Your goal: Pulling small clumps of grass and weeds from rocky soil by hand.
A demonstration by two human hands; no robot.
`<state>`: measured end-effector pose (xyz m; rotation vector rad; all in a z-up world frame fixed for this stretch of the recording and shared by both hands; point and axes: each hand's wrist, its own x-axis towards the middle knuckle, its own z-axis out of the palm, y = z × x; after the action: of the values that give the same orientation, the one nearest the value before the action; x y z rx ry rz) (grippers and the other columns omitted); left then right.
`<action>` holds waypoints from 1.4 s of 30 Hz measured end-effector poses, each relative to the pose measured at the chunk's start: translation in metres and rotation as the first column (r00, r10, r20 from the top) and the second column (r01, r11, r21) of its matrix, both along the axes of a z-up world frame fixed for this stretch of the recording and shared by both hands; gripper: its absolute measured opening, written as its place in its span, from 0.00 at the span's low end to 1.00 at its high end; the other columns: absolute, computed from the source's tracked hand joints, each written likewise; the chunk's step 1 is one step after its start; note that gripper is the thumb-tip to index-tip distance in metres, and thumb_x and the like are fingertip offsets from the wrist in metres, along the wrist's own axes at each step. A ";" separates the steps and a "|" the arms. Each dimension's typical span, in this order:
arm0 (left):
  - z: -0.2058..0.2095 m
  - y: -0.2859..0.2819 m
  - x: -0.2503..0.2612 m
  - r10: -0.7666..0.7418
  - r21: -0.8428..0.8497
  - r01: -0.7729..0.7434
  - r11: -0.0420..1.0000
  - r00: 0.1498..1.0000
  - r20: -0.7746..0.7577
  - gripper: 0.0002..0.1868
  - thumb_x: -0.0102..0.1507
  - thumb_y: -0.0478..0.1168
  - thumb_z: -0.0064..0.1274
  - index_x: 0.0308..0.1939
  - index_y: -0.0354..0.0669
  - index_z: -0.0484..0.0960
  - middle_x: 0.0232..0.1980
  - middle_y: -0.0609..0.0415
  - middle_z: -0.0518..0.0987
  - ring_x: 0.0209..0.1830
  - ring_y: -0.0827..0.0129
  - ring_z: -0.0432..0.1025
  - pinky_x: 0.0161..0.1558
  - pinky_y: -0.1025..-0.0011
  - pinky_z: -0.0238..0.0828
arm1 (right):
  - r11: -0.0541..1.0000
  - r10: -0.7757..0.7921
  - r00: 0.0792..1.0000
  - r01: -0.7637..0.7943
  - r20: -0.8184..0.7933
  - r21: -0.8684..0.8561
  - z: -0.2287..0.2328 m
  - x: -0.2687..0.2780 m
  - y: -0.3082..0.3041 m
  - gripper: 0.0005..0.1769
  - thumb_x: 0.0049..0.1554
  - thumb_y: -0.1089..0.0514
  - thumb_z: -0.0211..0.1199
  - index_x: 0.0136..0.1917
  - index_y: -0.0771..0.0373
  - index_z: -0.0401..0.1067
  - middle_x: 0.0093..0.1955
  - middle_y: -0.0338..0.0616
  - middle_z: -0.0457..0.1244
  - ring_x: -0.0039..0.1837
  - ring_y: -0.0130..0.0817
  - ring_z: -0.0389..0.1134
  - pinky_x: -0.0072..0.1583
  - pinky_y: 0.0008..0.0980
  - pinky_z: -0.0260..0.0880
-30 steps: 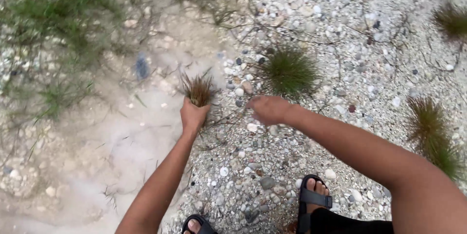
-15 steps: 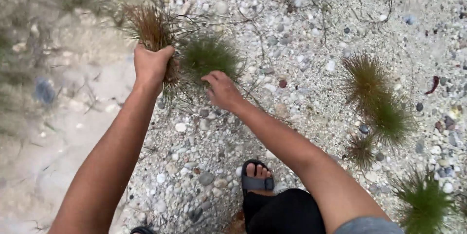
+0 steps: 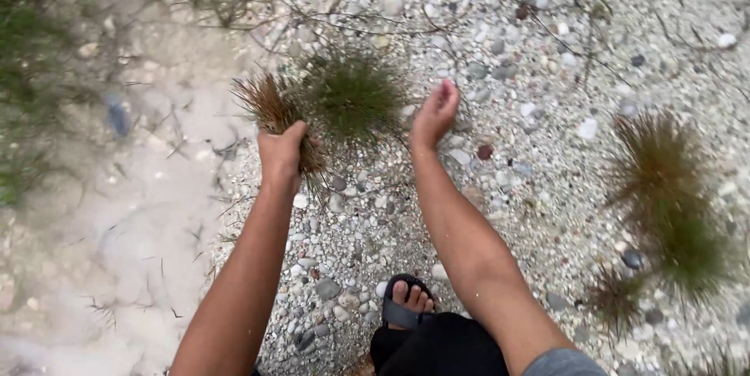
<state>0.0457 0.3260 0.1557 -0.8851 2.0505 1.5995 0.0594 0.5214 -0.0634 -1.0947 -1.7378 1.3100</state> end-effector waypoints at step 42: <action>-0.074 0.007 0.059 0.023 0.308 -0.038 0.951 0.998 0.051 0.36 0.56 0.30 0.58 0.62 0.11 0.60 0.37 0.29 0.79 0.28 0.55 0.80 0.29 0.55 0.82 | 0.783 0.599 0.736 -0.621 0.316 -0.039 0.012 0.033 -0.052 0.18 0.70 0.47 0.46 0.46 0.56 0.70 0.34 0.57 0.68 0.40 0.56 0.72 0.44 0.48 0.69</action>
<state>0.1047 0.3331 0.0821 -0.8323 1.6980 1.8335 0.0928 0.4697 -0.0518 -0.7263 -2.5137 1.4888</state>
